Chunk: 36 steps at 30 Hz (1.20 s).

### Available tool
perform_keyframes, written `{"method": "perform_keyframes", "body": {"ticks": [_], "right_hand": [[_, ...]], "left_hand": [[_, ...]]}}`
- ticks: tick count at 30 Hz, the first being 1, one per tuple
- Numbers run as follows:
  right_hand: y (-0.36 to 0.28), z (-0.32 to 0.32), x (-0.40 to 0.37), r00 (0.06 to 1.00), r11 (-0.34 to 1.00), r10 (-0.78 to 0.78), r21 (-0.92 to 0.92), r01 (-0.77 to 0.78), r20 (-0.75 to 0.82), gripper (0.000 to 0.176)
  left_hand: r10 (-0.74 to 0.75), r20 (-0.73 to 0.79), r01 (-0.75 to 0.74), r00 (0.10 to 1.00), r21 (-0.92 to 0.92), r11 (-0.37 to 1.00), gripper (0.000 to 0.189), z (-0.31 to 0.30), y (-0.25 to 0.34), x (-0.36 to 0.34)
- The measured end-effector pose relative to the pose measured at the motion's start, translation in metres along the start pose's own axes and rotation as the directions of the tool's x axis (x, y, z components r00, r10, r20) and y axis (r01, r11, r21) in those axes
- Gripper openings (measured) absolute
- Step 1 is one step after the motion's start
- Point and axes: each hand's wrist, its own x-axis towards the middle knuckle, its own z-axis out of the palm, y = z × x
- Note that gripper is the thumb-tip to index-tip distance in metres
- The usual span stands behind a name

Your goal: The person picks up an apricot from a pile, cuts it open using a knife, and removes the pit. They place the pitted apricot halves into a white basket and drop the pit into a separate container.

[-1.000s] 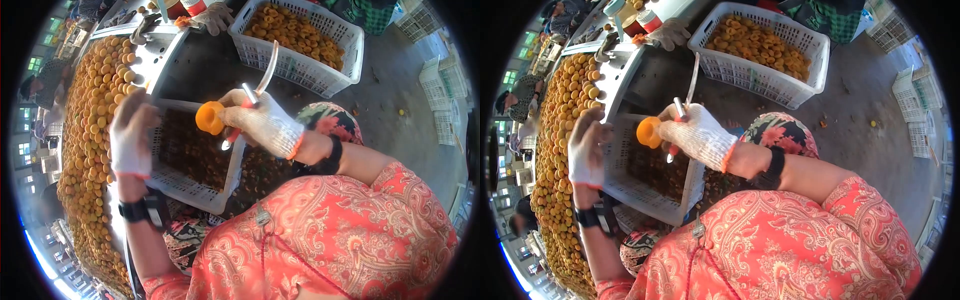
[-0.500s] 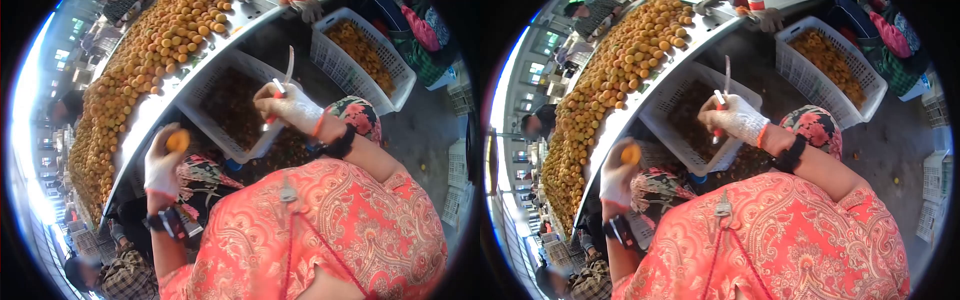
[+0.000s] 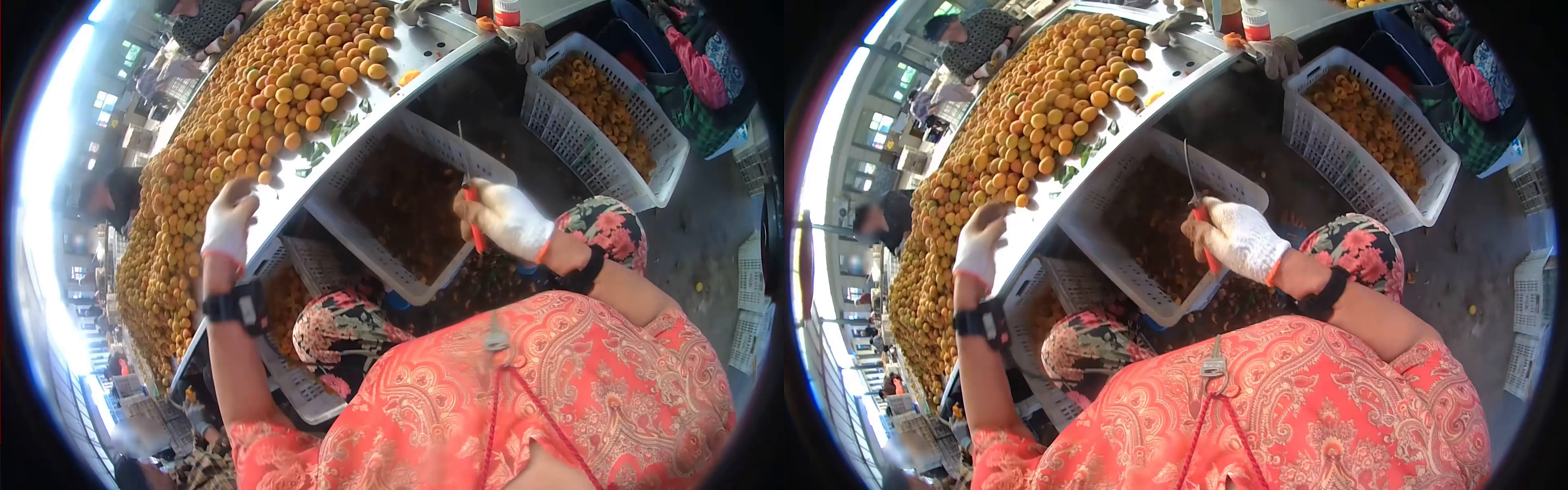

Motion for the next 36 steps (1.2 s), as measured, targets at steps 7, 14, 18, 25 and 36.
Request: {"method": "perform_keyframes", "body": {"ticks": [7,14,18,25,36], "right_hand": [[0.02,-0.006,0.021,0.971,0.925,0.239,0.304,-0.226,-0.007,0.017],[0.01,-0.01,0.026,0.957,0.927,0.29,0.253,-0.278,-0.014,0.017],[0.008,-0.01,0.027,0.975,0.978,0.208,-0.008,-0.209,-0.084,0.016],[-0.028,0.01,0.001,1.0,0.989,0.006,0.15,-0.004,-0.018,0.023],[-0.085,0.071,-0.048,0.944,0.939,-0.273,-0.16,0.304,0.185,0.029]], "left_hand": [[0.288,0.076,-0.265,0.955,0.658,0.705,0.052,0.07,-0.063,0.174],[0.201,0.208,-0.285,0.957,0.805,0.52,0.027,0.072,-0.076,0.183],[-0.046,0.091,0.021,0.995,0.259,0.966,0.03,0.063,-0.031,0.139],[0.186,0.285,0.109,0.94,-0.771,0.628,0.057,0.078,0.05,-0.047],[0.144,0.063,-0.01,0.988,-0.889,0.458,0.058,0.089,0.071,-0.17]]}}
